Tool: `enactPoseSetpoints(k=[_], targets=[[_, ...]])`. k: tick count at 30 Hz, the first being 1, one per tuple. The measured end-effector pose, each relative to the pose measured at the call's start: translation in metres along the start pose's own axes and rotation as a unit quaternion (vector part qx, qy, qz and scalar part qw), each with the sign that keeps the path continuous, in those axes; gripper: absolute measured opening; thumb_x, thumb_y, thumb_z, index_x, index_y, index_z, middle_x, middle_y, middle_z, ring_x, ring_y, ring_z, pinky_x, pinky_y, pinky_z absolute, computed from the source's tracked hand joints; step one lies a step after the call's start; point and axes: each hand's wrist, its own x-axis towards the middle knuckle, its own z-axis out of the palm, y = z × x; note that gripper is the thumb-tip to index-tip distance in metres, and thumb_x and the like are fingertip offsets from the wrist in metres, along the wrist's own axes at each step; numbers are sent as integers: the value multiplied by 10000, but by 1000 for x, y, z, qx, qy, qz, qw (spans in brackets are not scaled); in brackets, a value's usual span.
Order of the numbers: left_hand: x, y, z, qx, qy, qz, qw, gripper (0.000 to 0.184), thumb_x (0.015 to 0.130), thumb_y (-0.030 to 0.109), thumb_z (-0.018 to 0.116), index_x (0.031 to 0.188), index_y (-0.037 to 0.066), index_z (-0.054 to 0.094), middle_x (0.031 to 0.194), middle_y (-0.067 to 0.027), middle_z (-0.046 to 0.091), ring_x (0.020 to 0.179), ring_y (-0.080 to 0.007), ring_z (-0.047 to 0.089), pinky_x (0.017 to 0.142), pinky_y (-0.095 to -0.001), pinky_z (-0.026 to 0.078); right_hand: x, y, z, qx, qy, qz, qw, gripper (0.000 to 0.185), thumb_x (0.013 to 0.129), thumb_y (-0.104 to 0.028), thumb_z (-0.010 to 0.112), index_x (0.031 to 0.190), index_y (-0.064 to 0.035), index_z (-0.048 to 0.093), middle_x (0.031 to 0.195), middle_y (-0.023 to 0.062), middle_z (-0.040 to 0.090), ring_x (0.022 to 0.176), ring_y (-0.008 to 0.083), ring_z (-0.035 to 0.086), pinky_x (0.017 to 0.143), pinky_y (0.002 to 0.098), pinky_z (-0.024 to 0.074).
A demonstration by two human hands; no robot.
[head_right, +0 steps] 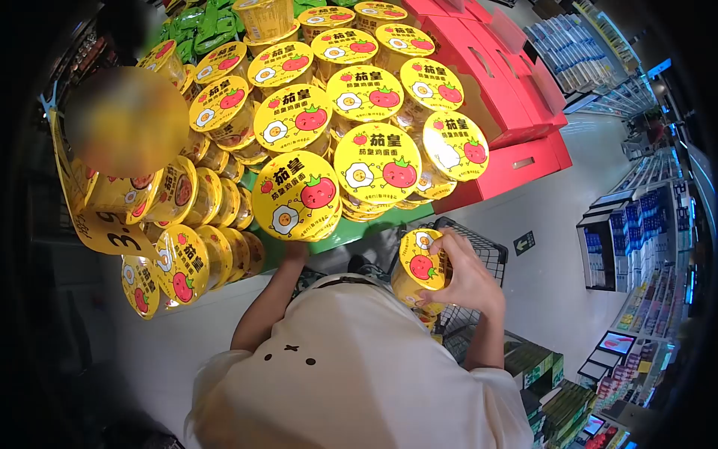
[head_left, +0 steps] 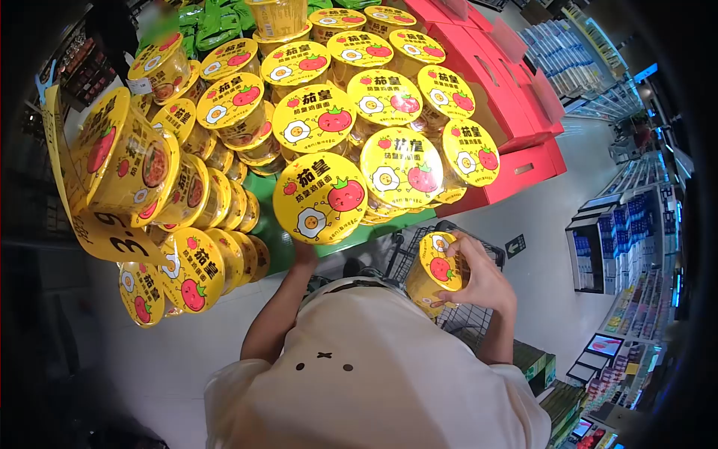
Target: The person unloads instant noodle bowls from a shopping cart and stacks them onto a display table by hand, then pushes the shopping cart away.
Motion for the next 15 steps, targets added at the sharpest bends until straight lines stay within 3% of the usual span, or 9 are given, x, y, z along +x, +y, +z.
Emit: enactPoseSetpoints(k=[11,15], targets=[[1,5,15,-52,39,9,998,494,1118,396,334,1454,58,462,1404,-94,567,1279,-205,565,1092,-376,439,30,1,0,-6,-50,-16,999,776,524,-269,963,1149,-84,541,1503,254,441,1351,440,451,1104,472,413],[-4,6,21,-69,53,14,996,494,1117,396,339,1455,57,461,1410,-95,561,1286,-206,559,1099,-376,432,40,-8,-2,-7,-70,-10,997,784,507,-245,976,1139,-73,546,1529,290,413,1392,445,423,1111,458,417]])
